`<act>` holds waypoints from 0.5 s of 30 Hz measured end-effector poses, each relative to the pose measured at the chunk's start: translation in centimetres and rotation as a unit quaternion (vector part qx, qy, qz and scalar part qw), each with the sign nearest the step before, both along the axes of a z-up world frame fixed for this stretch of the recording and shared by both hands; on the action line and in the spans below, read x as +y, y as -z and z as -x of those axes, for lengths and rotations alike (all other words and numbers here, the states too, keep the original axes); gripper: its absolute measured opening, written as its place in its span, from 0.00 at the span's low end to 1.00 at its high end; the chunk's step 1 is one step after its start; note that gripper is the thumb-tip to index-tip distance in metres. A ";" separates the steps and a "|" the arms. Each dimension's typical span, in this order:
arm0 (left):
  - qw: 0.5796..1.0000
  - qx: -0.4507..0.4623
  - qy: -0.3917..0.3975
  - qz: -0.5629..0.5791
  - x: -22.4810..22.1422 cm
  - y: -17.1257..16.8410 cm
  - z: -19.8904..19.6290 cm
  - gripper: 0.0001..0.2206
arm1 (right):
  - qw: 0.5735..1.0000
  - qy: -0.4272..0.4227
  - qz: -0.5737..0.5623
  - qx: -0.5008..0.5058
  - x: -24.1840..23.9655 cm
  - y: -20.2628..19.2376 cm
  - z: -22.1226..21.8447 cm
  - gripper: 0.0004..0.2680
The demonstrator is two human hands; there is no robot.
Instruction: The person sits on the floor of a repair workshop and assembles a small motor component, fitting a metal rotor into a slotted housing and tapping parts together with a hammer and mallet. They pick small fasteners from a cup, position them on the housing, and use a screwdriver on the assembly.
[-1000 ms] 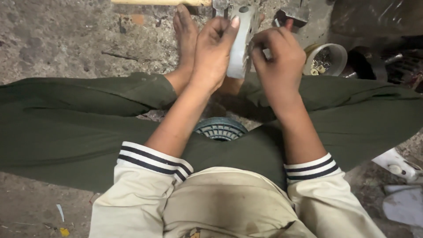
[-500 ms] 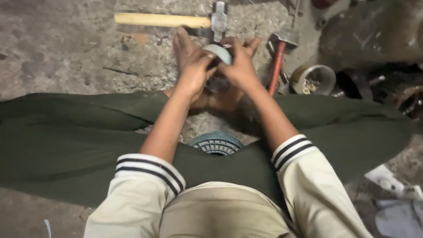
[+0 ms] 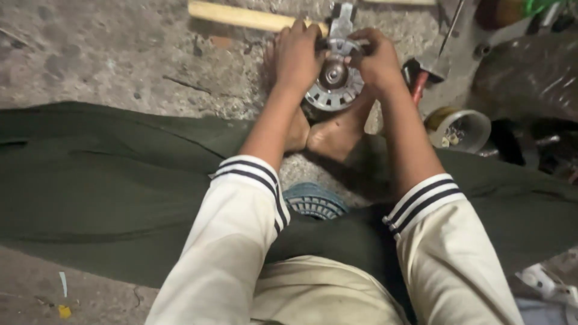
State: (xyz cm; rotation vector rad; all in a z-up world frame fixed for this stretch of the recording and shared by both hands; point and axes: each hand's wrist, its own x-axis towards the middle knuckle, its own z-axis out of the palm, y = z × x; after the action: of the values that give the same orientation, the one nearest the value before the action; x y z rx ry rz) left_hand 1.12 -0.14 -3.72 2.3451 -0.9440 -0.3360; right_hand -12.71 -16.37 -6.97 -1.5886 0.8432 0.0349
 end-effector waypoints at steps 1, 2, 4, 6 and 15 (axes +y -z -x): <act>1.000 0.009 0.003 -0.003 0.0 0.6 0.2 0.20 | 1.000 0.003 -0.003 0.009 0.3 -0.1 0.0 0.18; 1.000 0.016 0.006 -0.006 -0.3 1.2 0.3 0.21 | 0.999 -0.019 0.034 -0.024 0.2 -0.4 -0.1 0.17; 1.000 0.025 0.011 -0.007 -0.9 2.0 0.5 0.21 | 0.995 -0.040 0.074 -0.054 0.3 -0.9 -0.2 0.17; 0.998 0.066 0.008 -0.024 -1.2 2.6 0.4 0.22 | 0.997 -0.021 0.069 -0.033 0.7 -1.6 -0.7 0.17; 0.995 0.086 -0.037 -0.045 -1.9 1.7 0.1 0.26 | 0.982 -0.054 0.102 0.148 -0.1 -3.1 -1.8 0.17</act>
State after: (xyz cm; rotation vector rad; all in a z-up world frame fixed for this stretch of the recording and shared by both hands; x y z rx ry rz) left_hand 1.06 -2.04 -5.42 2.3806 -0.7728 -0.5502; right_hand -10.92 -16.44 -3.91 -1.8513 1.0141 0.2757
